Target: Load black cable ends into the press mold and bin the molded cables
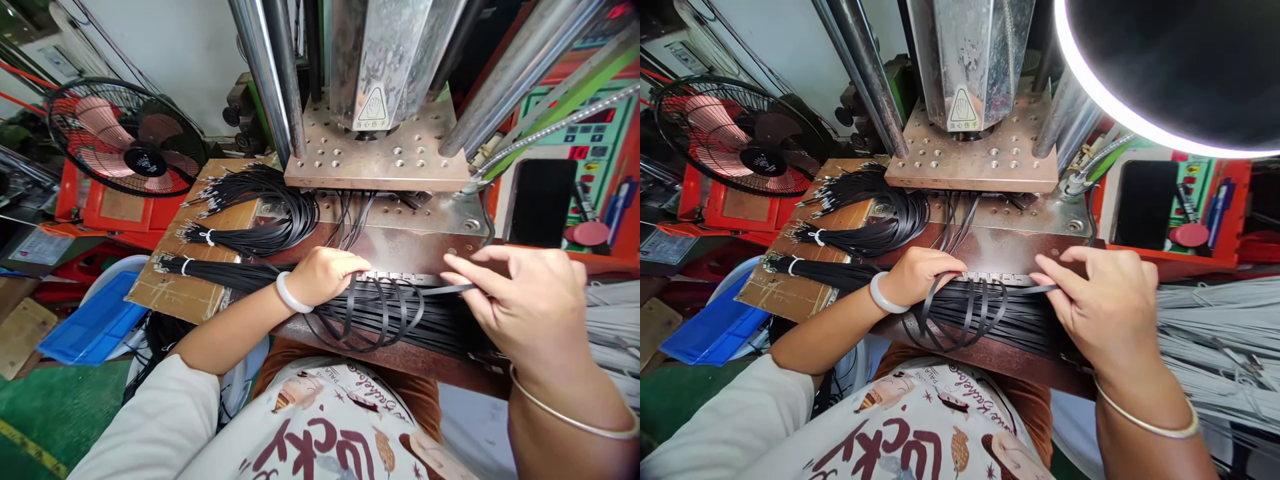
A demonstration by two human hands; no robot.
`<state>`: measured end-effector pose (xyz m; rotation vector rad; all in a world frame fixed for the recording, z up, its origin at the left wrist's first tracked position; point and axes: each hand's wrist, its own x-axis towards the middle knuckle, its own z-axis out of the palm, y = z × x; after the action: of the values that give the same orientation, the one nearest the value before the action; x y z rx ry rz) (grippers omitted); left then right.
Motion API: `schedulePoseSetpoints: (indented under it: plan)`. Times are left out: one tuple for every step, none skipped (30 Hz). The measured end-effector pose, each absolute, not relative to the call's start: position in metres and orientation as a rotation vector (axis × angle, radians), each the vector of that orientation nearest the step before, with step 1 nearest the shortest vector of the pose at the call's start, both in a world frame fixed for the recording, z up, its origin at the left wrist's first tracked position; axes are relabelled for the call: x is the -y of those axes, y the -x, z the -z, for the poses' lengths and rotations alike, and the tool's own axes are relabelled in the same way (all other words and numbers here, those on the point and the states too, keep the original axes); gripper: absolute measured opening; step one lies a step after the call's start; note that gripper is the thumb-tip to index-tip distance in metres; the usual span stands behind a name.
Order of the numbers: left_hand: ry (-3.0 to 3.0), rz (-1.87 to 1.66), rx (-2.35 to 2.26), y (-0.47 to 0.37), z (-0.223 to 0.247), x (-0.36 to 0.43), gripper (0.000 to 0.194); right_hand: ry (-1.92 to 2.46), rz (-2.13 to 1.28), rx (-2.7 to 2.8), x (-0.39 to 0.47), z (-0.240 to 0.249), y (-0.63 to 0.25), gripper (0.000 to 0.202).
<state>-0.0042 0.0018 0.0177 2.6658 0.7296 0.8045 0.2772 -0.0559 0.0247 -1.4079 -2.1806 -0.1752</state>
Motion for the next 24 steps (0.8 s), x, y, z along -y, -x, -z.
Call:
schedulePoseSetpoints:
  plan:
    - [-2.730,-0.754,-0.721,0.004,-0.020,0.001,0.025,1.523,0.251,2.161,0.056,-0.022,-0.276,0.027]
    - [-2.791,-0.698,-0.712,0.004,-0.022,0.003,0.027,1.597,0.256,2.130,0.057,-0.020,-0.274,0.030]
    - [-2.840,-0.642,-0.700,0.003,-0.023,0.006,0.029,1.607,0.202,2.100,0.057,-0.019,-0.271,0.030]
    - [-2.874,-0.591,-0.685,0.003,-0.024,0.008,0.029,1.566,0.122,2.064,0.058,-0.018,-0.268,0.029]
    - [-2.891,-0.553,-0.670,0.002,-0.023,0.010,0.029,1.506,0.030,2.018,0.059,-0.017,-0.264,0.027]
    - [-2.893,-0.535,-0.661,0.002,-0.023,0.011,0.028,1.444,-0.072,1.957,0.059,-0.017,-0.260,0.024]
    - [-2.885,-0.539,-0.653,0.001,-0.021,0.011,0.028,1.385,-0.187,1.886,0.059,-0.016,-0.257,0.021]
    - [-2.864,-0.561,-0.648,0.001,-0.020,0.011,0.027,1.342,-0.297,1.811,0.059,-0.016,-0.255,0.017]
    - [-2.831,-0.600,-0.640,0.002,-0.020,0.010,0.026,1.311,-0.386,1.754,0.059,-0.016,-0.253,0.013]
    - [-2.789,-0.651,-0.627,0.003,-0.020,0.008,0.025,1.297,-0.446,1.730,0.059,-0.015,-0.252,0.010]
    - [-2.739,-0.710,-0.615,0.004,-0.022,0.006,0.024,1.288,-0.469,1.744,0.058,-0.014,-0.251,0.008]
    - [-2.686,-0.778,-0.611,0.007,-0.025,0.005,0.024,1.281,-0.454,1.785,0.057,-0.014,-0.251,0.007]
    - [-2.634,-0.856,-0.628,0.010,-0.029,0.003,0.025,1.273,-0.408,1.836,0.056,-0.014,-0.250,0.007]
    - [-2.583,-0.949,-0.674,0.014,-0.033,0.002,0.025,1.256,-0.351,1.882,0.056,-0.014,-0.250,0.009]
    - [-2.533,-1.057,-0.743,0.019,-0.037,0.001,0.024,1.232,-0.297,1.913,0.055,-0.014,-0.250,0.010]
    - [-2.478,-1.171,-0.829,0.023,-0.040,-0.001,0.023,1.208,-0.248,1.938,0.055,-0.015,-0.250,0.012]
    - [-2.421,-1.280,-0.911,0.028,-0.041,-0.003,0.022,1.185,-0.201,1.968,0.055,-0.016,-0.249,0.013]
    - [-2.366,-1.370,-0.977,0.032,-0.042,-0.005,0.020,1.165,-0.159,2.009,0.055,-0.016,-0.249,0.014]
    - [-2.320,-1.438,-1.019,0.035,-0.041,-0.007,0.019,1.147,-0.124,2.058,0.056,-0.017,-0.248,0.015]
    - [-2.286,-1.481,-1.038,0.037,-0.039,-0.009,0.019,1.133,-0.098,2.107,0.056,-0.017,-0.246,0.016]
    - [-2.261,-1.506,-1.046,0.039,-0.037,-0.010,0.018,1.124,-0.080,2.148,0.056,-0.018,-0.244,0.016]
    - [-2.243,-1.518,-1.049,0.040,-0.035,-0.011,0.018,1.116,-0.070,2.178,0.057,-0.018,-0.242,0.017]
    - [-2.232,-1.521,-1.050,0.041,-0.034,-0.012,0.018,1.112,-0.070,2.193,0.057,-0.019,-0.240,0.017]
    - [-2.223,-1.517,-1.054,0.041,-0.033,-0.013,0.018,1.108,-0.081,2.202,0.057,-0.020,-0.239,0.017]
